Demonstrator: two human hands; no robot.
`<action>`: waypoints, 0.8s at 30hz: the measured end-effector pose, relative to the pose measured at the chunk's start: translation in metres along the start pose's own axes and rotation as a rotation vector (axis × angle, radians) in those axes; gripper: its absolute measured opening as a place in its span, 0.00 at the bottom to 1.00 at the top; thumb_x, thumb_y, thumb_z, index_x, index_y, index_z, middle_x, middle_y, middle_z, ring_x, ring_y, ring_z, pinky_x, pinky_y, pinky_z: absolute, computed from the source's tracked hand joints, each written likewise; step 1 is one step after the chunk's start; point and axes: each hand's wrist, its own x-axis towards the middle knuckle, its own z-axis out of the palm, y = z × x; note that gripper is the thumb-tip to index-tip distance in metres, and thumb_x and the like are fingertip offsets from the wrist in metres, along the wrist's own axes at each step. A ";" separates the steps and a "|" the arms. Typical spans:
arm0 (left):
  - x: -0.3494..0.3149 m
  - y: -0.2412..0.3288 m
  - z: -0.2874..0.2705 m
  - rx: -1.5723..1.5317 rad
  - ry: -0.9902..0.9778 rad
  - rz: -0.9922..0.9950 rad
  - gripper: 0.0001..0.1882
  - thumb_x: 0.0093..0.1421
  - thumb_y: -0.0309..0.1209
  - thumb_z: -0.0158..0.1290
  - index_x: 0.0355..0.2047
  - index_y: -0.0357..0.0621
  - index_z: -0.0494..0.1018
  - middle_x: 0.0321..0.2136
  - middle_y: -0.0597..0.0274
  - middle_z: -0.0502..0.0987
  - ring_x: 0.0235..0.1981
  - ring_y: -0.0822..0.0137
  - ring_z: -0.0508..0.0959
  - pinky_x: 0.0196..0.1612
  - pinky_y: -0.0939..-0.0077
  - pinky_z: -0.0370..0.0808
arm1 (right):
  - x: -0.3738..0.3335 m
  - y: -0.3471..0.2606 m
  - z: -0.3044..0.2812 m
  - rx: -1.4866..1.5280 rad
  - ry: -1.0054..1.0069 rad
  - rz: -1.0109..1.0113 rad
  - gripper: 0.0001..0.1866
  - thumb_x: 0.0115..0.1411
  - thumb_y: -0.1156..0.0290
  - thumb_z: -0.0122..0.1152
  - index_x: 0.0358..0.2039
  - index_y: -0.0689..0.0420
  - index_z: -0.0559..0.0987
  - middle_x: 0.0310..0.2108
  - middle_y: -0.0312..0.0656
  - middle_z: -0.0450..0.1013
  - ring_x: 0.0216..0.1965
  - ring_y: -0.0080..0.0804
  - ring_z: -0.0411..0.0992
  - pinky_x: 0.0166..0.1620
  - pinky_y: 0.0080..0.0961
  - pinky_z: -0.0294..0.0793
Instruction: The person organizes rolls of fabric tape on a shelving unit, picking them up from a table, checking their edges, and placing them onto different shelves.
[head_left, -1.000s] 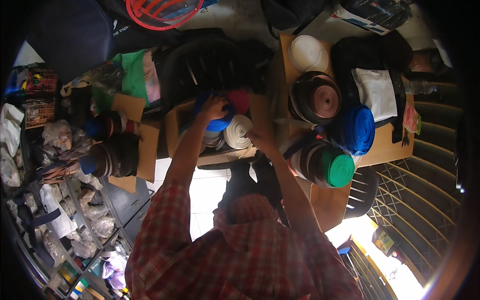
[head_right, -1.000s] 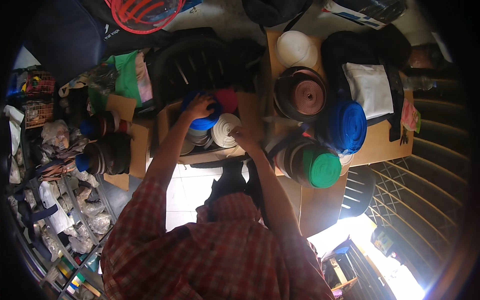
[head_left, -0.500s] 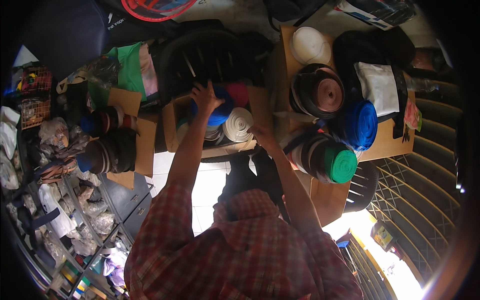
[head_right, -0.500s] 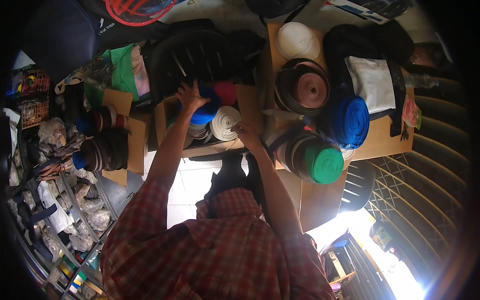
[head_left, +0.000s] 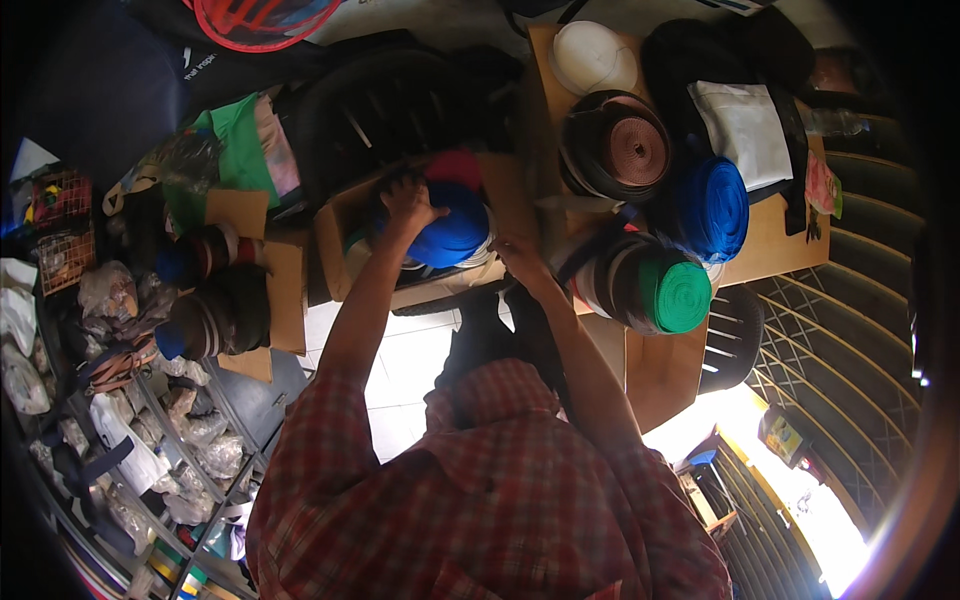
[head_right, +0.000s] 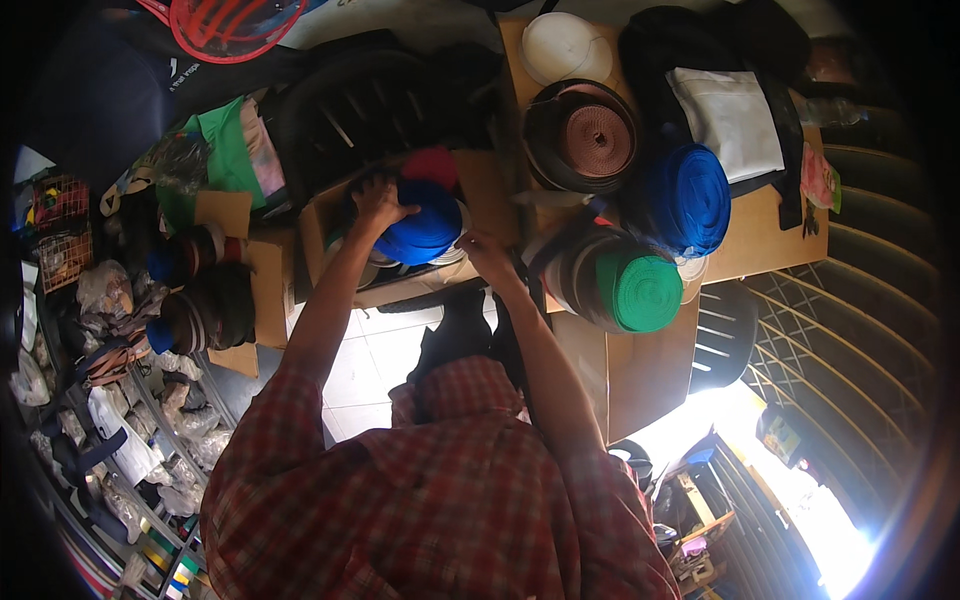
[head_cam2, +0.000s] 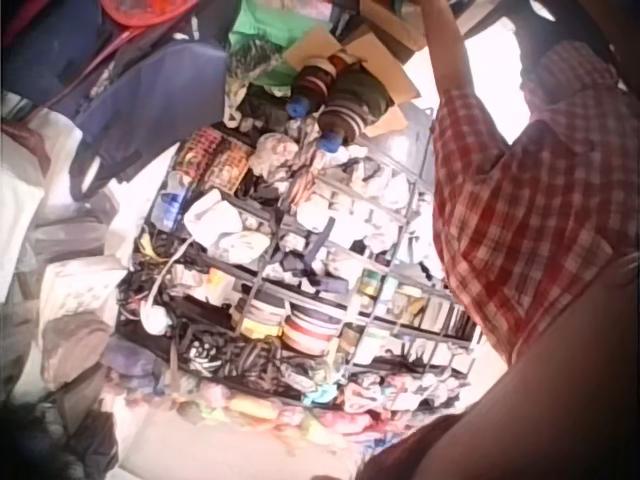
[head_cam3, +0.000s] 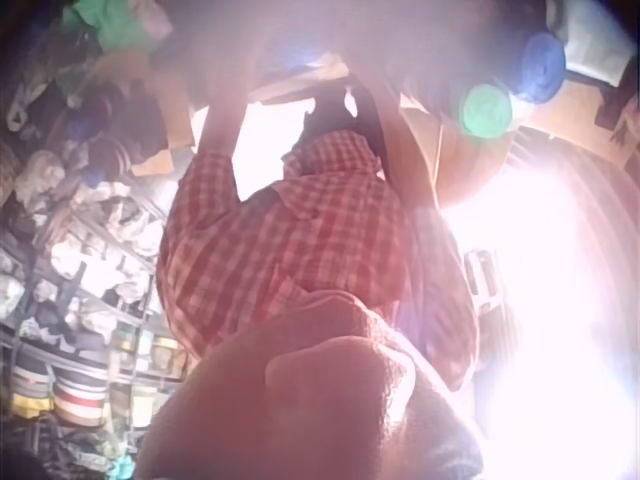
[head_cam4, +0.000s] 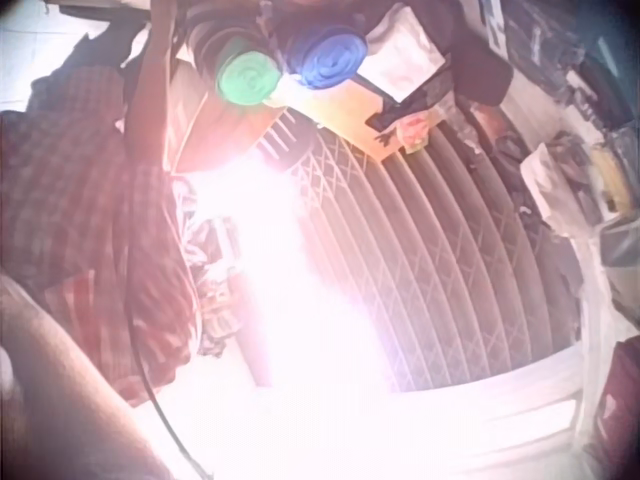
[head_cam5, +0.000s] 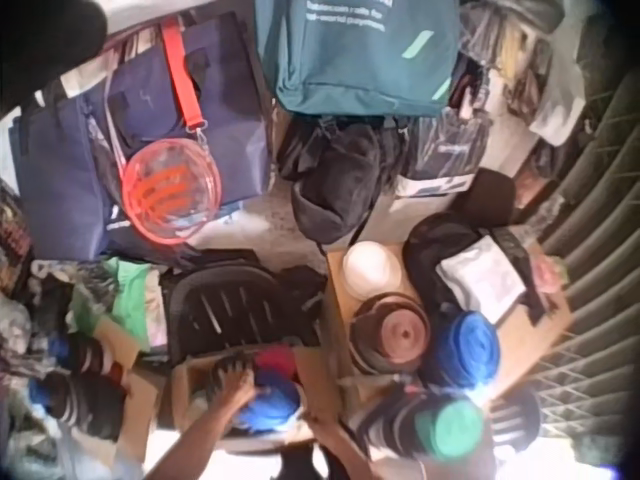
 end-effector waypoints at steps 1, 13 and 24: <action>0.001 0.004 -0.002 0.001 -0.002 0.003 0.46 0.41 0.61 0.62 0.55 0.45 0.66 0.56 0.52 0.63 0.57 0.49 0.63 0.52 0.41 0.63 | -0.002 0.001 0.000 0.011 0.014 -0.023 0.11 0.59 0.67 0.54 0.34 0.61 0.79 0.30 0.41 0.76 0.35 0.27 0.71 0.43 0.25 0.67; 0.000 0.026 0.000 -0.037 0.353 0.113 0.35 0.40 0.40 0.66 0.50 0.47 0.68 0.51 0.54 0.65 0.52 0.50 0.65 0.46 0.40 0.64 | 0.008 0.022 -0.003 0.005 0.100 -0.119 0.11 0.60 0.67 0.53 0.34 0.59 0.79 0.25 0.36 0.73 0.30 0.22 0.68 0.36 0.22 0.65; 0.009 0.034 0.037 0.028 0.187 0.584 0.14 0.50 0.33 0.55 0.39 0.51 0.77 0.43 0.59 0.73 0.49 0.55 0.69 0.53 0.35 0.59 | 0.013 0.028 -0.007 -0.029 0.119 -0.171 0.10 0.60 0.67 0.54 0.33 0.59 0.80 0.22 0.31 0.70 0.25 0.16 0.64 0.30 0.19 0.64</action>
